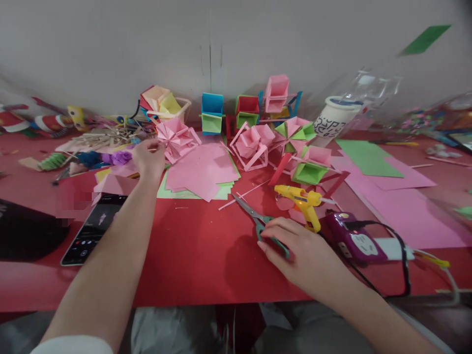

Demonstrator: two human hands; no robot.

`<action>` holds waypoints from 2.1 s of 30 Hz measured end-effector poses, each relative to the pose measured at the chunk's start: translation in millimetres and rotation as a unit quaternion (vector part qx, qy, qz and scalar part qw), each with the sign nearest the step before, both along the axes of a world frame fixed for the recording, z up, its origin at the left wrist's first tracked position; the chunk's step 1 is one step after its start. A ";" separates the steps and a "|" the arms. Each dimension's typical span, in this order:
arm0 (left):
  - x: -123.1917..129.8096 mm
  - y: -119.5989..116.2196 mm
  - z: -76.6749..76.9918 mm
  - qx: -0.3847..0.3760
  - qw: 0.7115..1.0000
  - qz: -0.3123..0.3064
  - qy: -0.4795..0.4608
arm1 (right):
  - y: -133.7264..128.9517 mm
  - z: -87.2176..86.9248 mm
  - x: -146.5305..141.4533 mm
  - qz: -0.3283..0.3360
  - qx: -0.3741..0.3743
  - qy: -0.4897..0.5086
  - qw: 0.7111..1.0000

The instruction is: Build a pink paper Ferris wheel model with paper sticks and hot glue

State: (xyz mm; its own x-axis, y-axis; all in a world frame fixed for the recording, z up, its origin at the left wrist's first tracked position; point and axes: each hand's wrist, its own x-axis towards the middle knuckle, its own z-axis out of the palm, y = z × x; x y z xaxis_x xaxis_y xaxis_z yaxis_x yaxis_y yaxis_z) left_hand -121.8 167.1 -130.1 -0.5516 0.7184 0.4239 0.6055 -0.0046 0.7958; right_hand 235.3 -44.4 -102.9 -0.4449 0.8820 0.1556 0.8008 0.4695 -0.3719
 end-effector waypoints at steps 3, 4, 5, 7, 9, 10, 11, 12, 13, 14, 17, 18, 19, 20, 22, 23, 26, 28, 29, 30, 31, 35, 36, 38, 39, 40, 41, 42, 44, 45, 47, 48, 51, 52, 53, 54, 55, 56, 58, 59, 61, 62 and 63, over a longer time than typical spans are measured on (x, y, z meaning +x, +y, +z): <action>6.8 -0.1 -0.4 -0.028 0.999 0.015 0.029 | -2.6 2.5 0.1 0.015 -0.011 0.005 1.000; 10.7 -0.4 0.4 -0.044 0.998 0.021 0.044 | -3.6 3.4 0.0 0.018 -0.014 0.007 1.000; 15.0 -0.3 1.3 -0.061 0.996 0.026 0.058 | -4.6 4.3 -0.2 0.022 -0.017 0.009 1.000; 23.0 2.1 3.6 -0.082 0.993 0.033 0.074 | -6.5 6.1 -1.1 0.032 -0.029 0.011 0.999; 28.5 7.1 5.5 -0.087 0.993 0.035 0.075 | -8.3 8.2 -2.4 0.045 -0.050 0.011 0.998; 30.0 10.4 6.2 -0.089 0.993 0.035 0.074 | -9.3 9.4 -3.2 0.053 -0.065 0.010 0.996; 30.7 13.9 6.6 -0.091 0.993 0.035 0.072 | -10.4 10.9 -4.1 0.062 -0.080 0.011 0.995; 31.0 17.6 6.7 -0.093 0.993 0.033 0.069 | -11.5 12.5 -5.0 0.073 -0.095 0.010 0.993; 31.0 21.4 6.4 -0.095 0.993 0.030 0.066 | -12.7 14.3 -6.0 0.083 -0.107 0.009 0.991; 31.0 25.1 5.7 -0.096 0.993 0.025 0.063 | -14.0 16.0 -7.0 0.093 -0.118 0.006 0.989; 33.0 35.3 1.4 -0.092 0.994 -0.001 0.060 | -17.2 19.8 -10.1 0.111 -0.136 -0.003 0.985; 34.4 38.0 -0.6 -0.089 0.994 -0.014 0.061 | -18.1 20.5 -10.9 0.114 -0.140 -0.006 0.984; 35.9 40.1 -2.6 -0.085 0.994 -0.028 0.062 | -18.7 21.1 -11.7 0.115 -0.143 -0.008 0.983; 37.5 41.5 -4.6 -0.082 0.994 -0.042 0.064 | -19.2 21.6 -12.3 0.116 -0.145 -0.009 0.983; 39.7 41.1 -7.9 -0.077 0.992 -0.068 0.069 | -19.8 22.8 -13.4 0.119 -0.150 -0.014 0.981; 40.0 39.1 -9.0 -0.075 0.992 -0.077 0.072 | -19.8 23.5 -14.0 0.122 -0.151 -0.016 0.981; 37.9 24.8 -9.1 -0.072 0.989 -0.096 0.086 | -18.9 24.2 -14.8 0.129 -0.155 -0.023 0.979; 35.4 8.5 -6.7 -0.074 0.986 -0.112 0.102 | -16.8 21.2 -14.4 0.128 -0.155 -0.015 0.979; 34.5 -1.1 -5.1 -0.077 0.982 -0.126 0.114 | -15.1 18.3 -14.0 0.125 -0.150 -0.008 0.981; 34.2 -11.5 -3.5 -0.082 0.977 -0.149 0.128 | -12.9 14.5 -13.5 0.123 -0.137 -0.002 0.983; 34.3 -22.1 -2.1 -0.092 0.969 -0.179 0.143 | -10.4 10.1 -12.9 0.119 -0.116 0.000 0.986; 38.2 -60.3 -2.2 -0.117 0.929 -0.289 0.199 | -1.2 -7.0 -11.5 0.085 -0.011 -0.024 0.996; 38.9 -67.1 -3.9 -0.119 0.922 -0.305 0.207 | -0.1 -9.5 -11.6 0.076 0.003 -0.028 0.997; 38.6 -76.1 -9.0 -0.119 0.914 -0.320 0.219 | 1.0 -11.7 -12.3 0.063 0.015 -0.025 0.998; 37.6 -78.1 -12.0 -0.119 0.913 -0.322 0.222 | 1.4 -11.4 -13.1 0.060 0.016 -0.017 0.998; 36.3 -78.7 -14.9 -0.119 0.912 -0.323 0.224 | 2.3 -10.5 -14.3 0.058 0.017 -0.007 0.998; 34.7 -77.9 -17.7 -0.119 0.911 -0.325 0.225 | 4.2 -9.2 -16.2 0.058 0.017 0.005 0.998; 33.2 -76.0 -20.1 -0.117 0.910 -0.328 0.226 | 7.5 -7.5 -18.8 0.058 0.016 0.017 0.998; 30.8 -70.9 -23.5 -0.112 0.907 -0.336 0.228 | 19.2 -4.2 -26.5 0.061 0.009 0.039 0.997; 30.2 -68.3 -24.6 -0.107 0.906 -0.339 0.230 | 27.9 -2.8 -31.9 0.059 0.002 0.050 0.997; 30.3 -64.5 -25.7 -0.097 0.904 -0.343 0.236 | 49.9 -1.6 -45.8 0.060 0.001 0.056 0.997; 31.1 -63.5 -25.9 -0.091 0.903 -0.345 0.240 | 62.6 -1.9 -54.1 0.054 0.010 0.055 0.997; 34.7 -63.9 -25.5 -0.071 0.897 -0.356 0.253 | 101.7 -6.7 -80.4 0.006 0.031 0.081 0.996; 36.0 -64.6 -25.1 -0.065 0.896 -0.357 0.258 | 113.8 -9.1 -88.1 -0.009 0.039 0.089 0.995; 37.2 -65.2 -24.6 -0.059 0.895 -0.356 0.262 | 124.8 -11.5 -94.4 -0.018 0.044 0.094 0.994; 38.1 -65.6 -24.0 -0.054 0.895 -0.354 0.266 | 134.5 -13.6 -98.9 -0.026 0.050 0.100 0.993; 38.8 -65.7 -23.3 -0.050 0.895 -0.350 0.271 | 142.8 -15.4 -101.2 -0.029 0.053 0.105 0.993; 39.2 -65.5 -22.6 -0.047 0.895 -0.347 0.277 | 149.6 -16.7 -101.1 -0.033 0.058 0.110 0.992; 39.6 -64.2 -21.4 -0.044 0.894 -0.341 0.289 | 158.5 -17.6 -94.9 -0.048 0.075 0.121 0.989; 39.6 -63.3 -21.1 -0.044 0.893 -0.337 0.295 | 160.6 -17.3 -89.7 -0.060 0.085 0.128 0.986; 39.6 -61.5 -20.9 -0.046 0.894 -0.328 0.303 | 160.1 -15.6 -79.0 -0.090 0.102 0.143 0.980; 39.7 -60.8 -21.0 -0.047 0.895 -0.323 0.305 | 157.6 -14.4 -75.3 -0.093 0.099 0.148 0.980; 39.8 -60.3 -21.1 -0.048 0.896 -0.318 0.306 | 154.0 -13.1 -73.5 -0.087 0.089 0.150 0.981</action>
